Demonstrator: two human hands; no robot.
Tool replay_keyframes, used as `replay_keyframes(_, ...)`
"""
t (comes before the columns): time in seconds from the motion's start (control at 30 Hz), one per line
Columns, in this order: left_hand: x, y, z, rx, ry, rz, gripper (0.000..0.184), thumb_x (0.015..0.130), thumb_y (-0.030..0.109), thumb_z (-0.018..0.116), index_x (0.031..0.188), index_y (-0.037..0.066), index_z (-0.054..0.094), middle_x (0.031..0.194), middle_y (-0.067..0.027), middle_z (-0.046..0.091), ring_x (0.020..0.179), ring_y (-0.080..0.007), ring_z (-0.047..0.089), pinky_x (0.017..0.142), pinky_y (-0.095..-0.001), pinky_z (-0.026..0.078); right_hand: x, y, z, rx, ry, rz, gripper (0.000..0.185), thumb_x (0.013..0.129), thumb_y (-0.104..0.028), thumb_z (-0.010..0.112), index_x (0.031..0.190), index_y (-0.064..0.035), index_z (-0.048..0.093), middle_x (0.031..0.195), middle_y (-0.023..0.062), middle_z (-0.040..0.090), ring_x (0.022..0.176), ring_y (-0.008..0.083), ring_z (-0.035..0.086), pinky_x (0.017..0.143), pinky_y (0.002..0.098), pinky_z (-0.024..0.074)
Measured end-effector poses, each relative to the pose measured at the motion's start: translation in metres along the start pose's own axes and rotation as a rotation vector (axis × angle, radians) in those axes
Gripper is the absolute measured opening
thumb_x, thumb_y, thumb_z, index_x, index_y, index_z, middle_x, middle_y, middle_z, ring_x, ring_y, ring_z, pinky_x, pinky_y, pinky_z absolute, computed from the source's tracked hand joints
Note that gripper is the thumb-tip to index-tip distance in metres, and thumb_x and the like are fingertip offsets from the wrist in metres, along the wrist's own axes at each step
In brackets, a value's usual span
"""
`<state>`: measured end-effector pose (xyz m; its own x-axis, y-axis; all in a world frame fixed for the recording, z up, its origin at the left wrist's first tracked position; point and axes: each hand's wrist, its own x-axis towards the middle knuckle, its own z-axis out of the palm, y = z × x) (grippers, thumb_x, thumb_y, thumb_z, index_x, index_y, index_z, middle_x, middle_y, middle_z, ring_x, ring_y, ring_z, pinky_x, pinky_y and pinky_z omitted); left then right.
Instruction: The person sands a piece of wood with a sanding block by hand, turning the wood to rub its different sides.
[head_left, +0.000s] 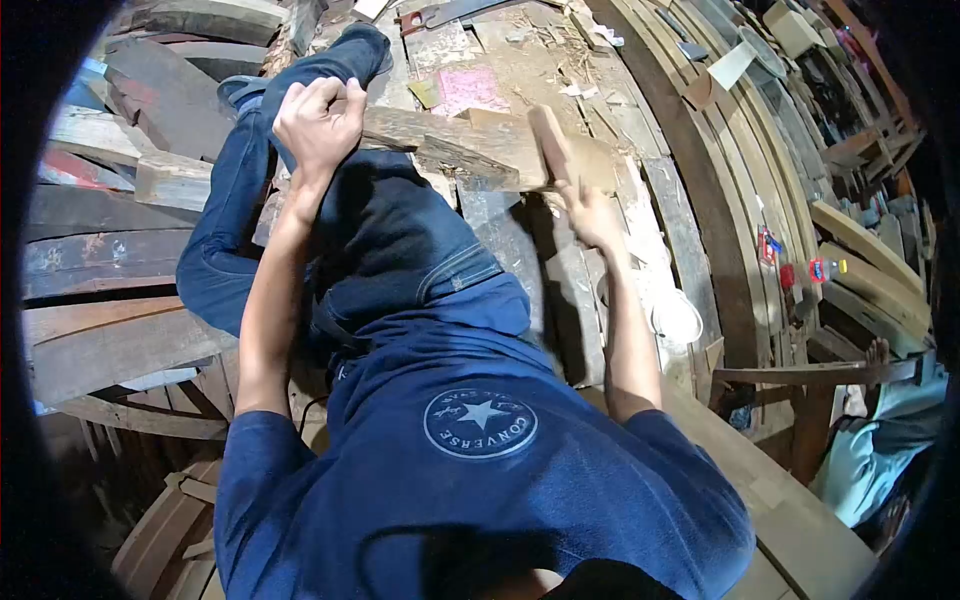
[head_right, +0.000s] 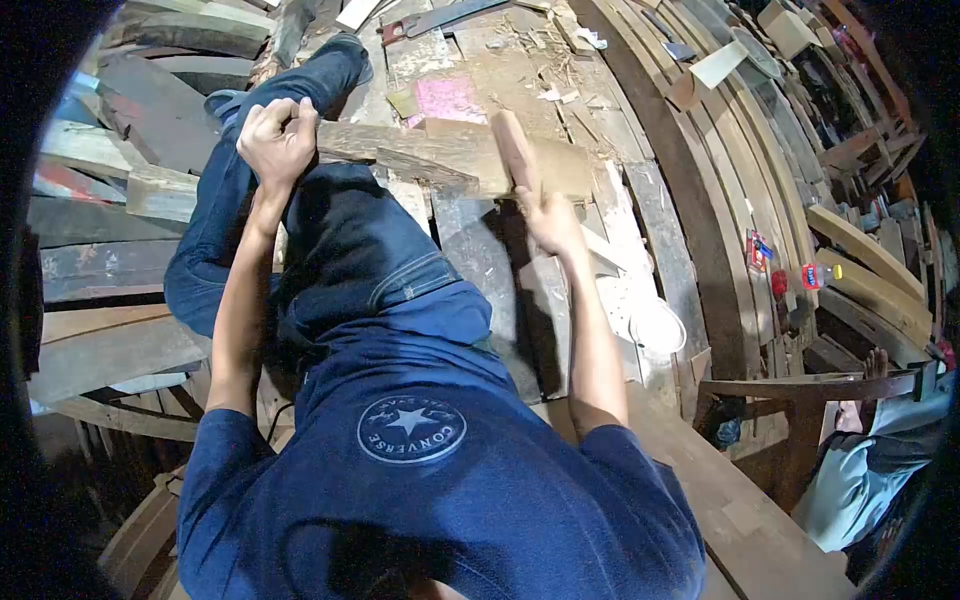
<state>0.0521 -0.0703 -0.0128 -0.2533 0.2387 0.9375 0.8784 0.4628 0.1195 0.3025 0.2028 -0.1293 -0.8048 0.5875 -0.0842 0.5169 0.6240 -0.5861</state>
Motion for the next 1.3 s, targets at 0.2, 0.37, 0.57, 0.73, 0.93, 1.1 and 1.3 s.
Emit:
replay_keyframes(0.2,0.0,-0.004,-0.002,0.022,0.009,0.074,0.024,0.076,0.014,0.076,0.06,0.01,0.057,0.061,-0.0035,0.058,0.053,-0.0252,0.049,0.052,-0.0341,0.042,0.046,0.069,-0.015,-0.033,0.198,0.037,0.057,0.096,-0.043,0.057,0.081,0.0099,0.07,0.063,0.0219,0.067,0.062,0.0305,0.07,0.057,0.0438,0.0539)
replay_keyframes(0.37,-0.004,-0.002,-0.007,0.004,-0.056,0.041,0.025,0.075,0.014,0.076,0.06,0.01,0.057,0.061,-0.0033,0.058,0.053,-0.0253,0.05,0.053,-0.0331,0.043,0.005,-0.062,0.002,0.214,-0.051,-0.092,0.055,0.097,-0.045,0.056,0.109,0.0076,0.065,0.086,0.0288,0.068,0.088,0.0391,0.07,0.081,0.0469,0.0533)
replay_keyframes(0.57,-0.008,0.003,-0.016,0.009,-0.04,0.076,0.026,0.073,0.009,0.075,0.059,0.01,0.052,0.06,-0.0031,0.054,0.053,-0.0259,0.047,0.053,-0.0347,0.042,0.028,0.038,-0.017,0.252,0.064,0.205,0.055,0.094,-0.043,0.058,0.104,0.0096,0.067,0.075,0.0243,0.07,0.059,0.0294,0.07,0.058,0.0432,0.0544)
replay_keyframes(0.73,-0.006,0.01,-0.016,-0.019,-0.017,0.084,0.028,0.072,0.006,0.075,0.058,0.009,0.051,0.058,-0.0036,0.051,0.052,-0.0244,0.045,0.053,-0.0342,0.039,-0.003,-0.078,-0.066,-0.035,-0.2,0.054,0.056,0.096,-0.045,0.054,0.119,0.0053,0.061,0.097,0.0317,0.068,0.099,0.0422,0.068,0.087,0.0476,0.0514)
replay_keyframes(0.93,-0.013,0.009,-0.022,-0.015,-0.023,0.144,0.031,0.071,0.002,0.075,0.058,0.009,0.048,0.058,-0.0046,0.047,0.053,-0.0249,0.045,0.053,-0.0353,0.038,-0.008,-0.082,-0.049,0.14,-0.286,-0.056,0.057,0.096,-0.049,0.056,0.124,-0.0005,0.061,0.1,0.0273,0.07,0.091,0.0365,0.071,0.083,0.0453,0.0525)
replay_keyframes(1.1,-0.012,0.009,-0.023,-0.02,-0.007,0.161,0.029,0.069,0.003,0.075,0.058,0.01,0.049,0.057,-0.0043,0.047,0.053,-0.025,0.044,0.052,-0.0354,0.038,0.026,0.022,-0.053,0.036,-0.168,0.303,0.046,0.099,-0.041,0.055,0.12,-0.0016,0.065,0.072,0.0169,0.066,0.057,0.0234,0.064,0.053,0.038,0.0499)
replay_keyframes(1.3,-0.011,0.009,-0.022,-0.001,-0.022,0.156,0.029,0.072,0.003,0.074,0.059,0.009,0.049,0.057,-0.0035,0.049,0.053,-0.024,0.044,0.052,-0.0349,0.038,-0.025,-0.118,-0.052,-0.132,-0.228,-0.02,0.062,0.096,-0.05,0.054,0.125,0.0039,0.058,0.11,0.0308,0.067,0.108,0.0413,0.066,0.095,0.0469,0.049)
